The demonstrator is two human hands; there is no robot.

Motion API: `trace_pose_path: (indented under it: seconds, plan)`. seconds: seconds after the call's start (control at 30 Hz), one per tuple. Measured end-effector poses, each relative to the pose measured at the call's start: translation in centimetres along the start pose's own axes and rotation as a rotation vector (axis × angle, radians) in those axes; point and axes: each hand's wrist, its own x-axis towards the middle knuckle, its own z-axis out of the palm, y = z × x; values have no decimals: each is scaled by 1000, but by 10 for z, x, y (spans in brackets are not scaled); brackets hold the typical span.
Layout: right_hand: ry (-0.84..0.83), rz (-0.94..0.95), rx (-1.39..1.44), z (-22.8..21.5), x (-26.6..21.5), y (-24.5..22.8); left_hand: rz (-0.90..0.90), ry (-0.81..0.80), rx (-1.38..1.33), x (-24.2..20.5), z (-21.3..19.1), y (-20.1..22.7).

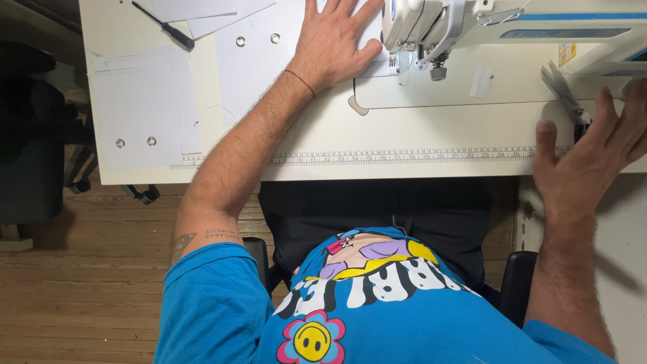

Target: Preparing and sewing small white leather components with grommets using an industrial sewing machine and scissors

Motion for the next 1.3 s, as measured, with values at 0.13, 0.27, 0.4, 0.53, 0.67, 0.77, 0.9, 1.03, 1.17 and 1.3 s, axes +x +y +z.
trace_pose_path:
  seconds: [0.13,0.27,0.4,0.53,0.67,0.77,0.9,1.03,1.17,1.3]
  plan:
    - [15,-2,-12,5,-2,5,-4,15,1,2,0,-1]
    - [39,-80,-62,0,1,1,-41,-16,20,3,1,-2]
    - [-34,-93,-47,4,-6,21,-12,15,-2,3,-2,-1]
    - [-33,-69,-45,7,-11,26,10,24,6,0,-3,0]
    - [-40,-54,-28,8,-11,27,11,4,-9,-3,-6,2]
    - [-38,-45,-16,6,-10,23,16,20,-5,-6,-6,2]
    - [-52,-46,-8,3,-9,22,14,15,-6,-8,-3,2]
    - [-1,-11,16,-1,-12,9,17,-3,-6,-9,-8,1]
    - [11,-27,41,1,-19,9,-6,-57,-27,-4,-7,-1]
    - [29,-43,48,2,-23,12,-24,-93,-28,0,-8,-2]
